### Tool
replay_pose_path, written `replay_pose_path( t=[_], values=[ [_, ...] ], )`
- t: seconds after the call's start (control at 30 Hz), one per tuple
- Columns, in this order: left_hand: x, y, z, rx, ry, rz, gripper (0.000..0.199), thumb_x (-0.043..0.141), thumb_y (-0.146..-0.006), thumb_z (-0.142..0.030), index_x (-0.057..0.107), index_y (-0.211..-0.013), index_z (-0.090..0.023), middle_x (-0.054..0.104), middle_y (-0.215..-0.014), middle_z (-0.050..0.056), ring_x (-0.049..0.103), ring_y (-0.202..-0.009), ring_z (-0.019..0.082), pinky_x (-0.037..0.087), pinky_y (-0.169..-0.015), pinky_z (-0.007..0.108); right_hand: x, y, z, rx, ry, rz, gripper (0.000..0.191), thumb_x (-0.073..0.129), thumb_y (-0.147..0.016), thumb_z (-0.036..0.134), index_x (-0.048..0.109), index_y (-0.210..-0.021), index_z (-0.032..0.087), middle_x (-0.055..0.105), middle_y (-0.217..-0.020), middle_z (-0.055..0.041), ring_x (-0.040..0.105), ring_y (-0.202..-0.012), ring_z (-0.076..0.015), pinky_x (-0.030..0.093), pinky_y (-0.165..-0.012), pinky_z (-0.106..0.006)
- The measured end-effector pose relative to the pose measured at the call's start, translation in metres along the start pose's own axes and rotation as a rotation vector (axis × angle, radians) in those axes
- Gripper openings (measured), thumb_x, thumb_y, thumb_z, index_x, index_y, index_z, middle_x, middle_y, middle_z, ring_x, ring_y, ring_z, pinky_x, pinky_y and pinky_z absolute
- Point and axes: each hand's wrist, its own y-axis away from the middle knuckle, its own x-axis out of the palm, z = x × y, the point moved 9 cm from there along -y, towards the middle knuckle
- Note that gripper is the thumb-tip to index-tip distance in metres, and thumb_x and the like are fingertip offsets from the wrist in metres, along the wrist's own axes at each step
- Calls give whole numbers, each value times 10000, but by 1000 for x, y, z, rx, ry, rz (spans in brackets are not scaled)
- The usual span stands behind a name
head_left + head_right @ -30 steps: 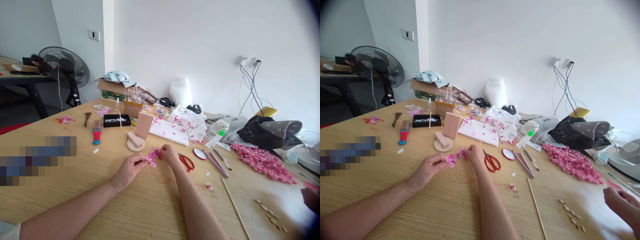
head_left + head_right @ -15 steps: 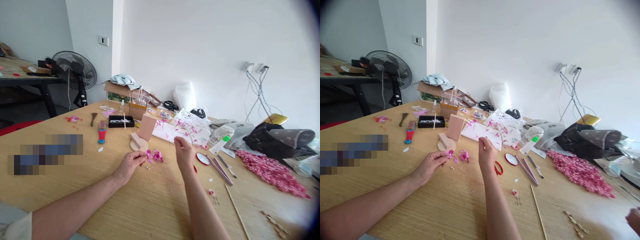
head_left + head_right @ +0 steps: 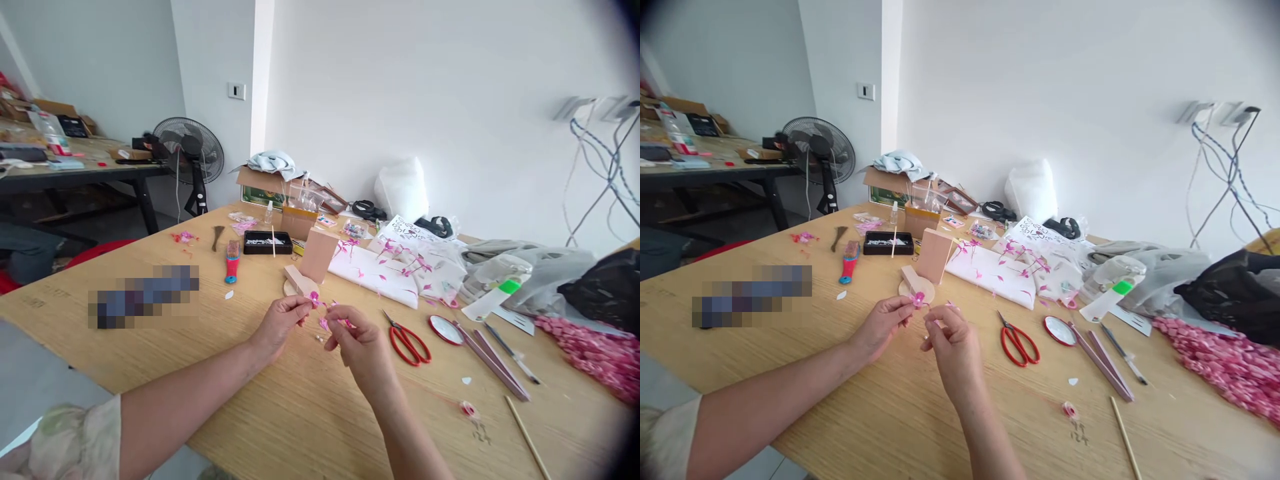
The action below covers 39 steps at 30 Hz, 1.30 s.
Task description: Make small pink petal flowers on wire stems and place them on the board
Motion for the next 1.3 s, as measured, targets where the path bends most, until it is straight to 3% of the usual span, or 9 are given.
replay_pose_path(
  t=[0.1,0.2,0.33,0.47,0.57,0.8,0.93,1.1,1.3],
  values=[
    [1,0,-8,59,-107,-9,164,579,-694,-298,636,-688,-144,504,-617,-7,366,-574,92,311,-558,220,12,5,-20,169,-75,28,169,488,-703,336,523,-720,171,503,-1075,-82,593,-506,-109,271,-254,-151],
    [0,1,-11,88,-153,-23,178,564,-705,-310,634,-712,-147,485,-615,-11,367,-588,97,314,-560,221,17,8,-24,184,5,18,138,444,-725,309,504,-727,185,589,-872,-75,614,-585,-162,313,-272,-160],
    [-2,0,-7,72,-132,-39,180,568,-700,-311,617,-683,-138,455,-577,-22,368,-573,93,311,-556,218,14,5,-8,-28,246,-29,122,388,-776,228,499,-743,193,594,-659,-28,595,-624,-151,402,-409,-191],
    [-1,1,0,22,-116,-42,174,562,-697,-302,605,-676,-135,456,-553,-26,378,-554,93,307,-543,219,9,5,17,-297,524,-110,163,397,-786,192,543,-713,190,573,-647,-22,540,-607,-127,407,-547,-224],
    [0,1,1,-3,-101,-47,166,560,-693,-292,606,-682,-133,463,-558,-25,384,-554,93,308,-547,221,5,6,22,-339,529,-165,179,414,-786,210,572,-702,198,561,-721,-39,525,-641,-132,411,-559,-234],
    [-10,0,-2,29,-149,-122,171,571,-681,-306,607,-660,-140,472,-564,-27,384,-557,97,314,-560,226,17,-2,-25,136,-171,-36,186,550,-672,334,549,-700,150,461,-1152,-118,565,-461,-80,327,-292,-177],
    [-13,-1,-2,40,-140,-136,172,568,-686,-312,611,-665,-147,471,-564,-30,381,-556,96,312,-558,224,22,-1,-31,202,-275,-39,219,565,-649,353,530,-716,147,485,-1118,-115,623,-590,-143,339,-300,-161],
    [-8,0,2,8,-95,-98,170,569,-687,-303,609,-673,-138,475,-565,-25,380,-558,95,310,-558,224,22,-5,-26,52,-46,-5,144,446,-757,297,522,-735,177,573,-726,-33,603,-727,-171,450,-473,-222],
    [-4,2,6,-43,-51,-91,188,605,-651,-312,624,-672,-126,507,-582,-9,401,-556,94,314,-560,228,14,-1,8,-328,561,-118,196,397,-808,216,590,-785,192,581,-713,-40,537,-654,-143,398,-592,-248]
  ],
)
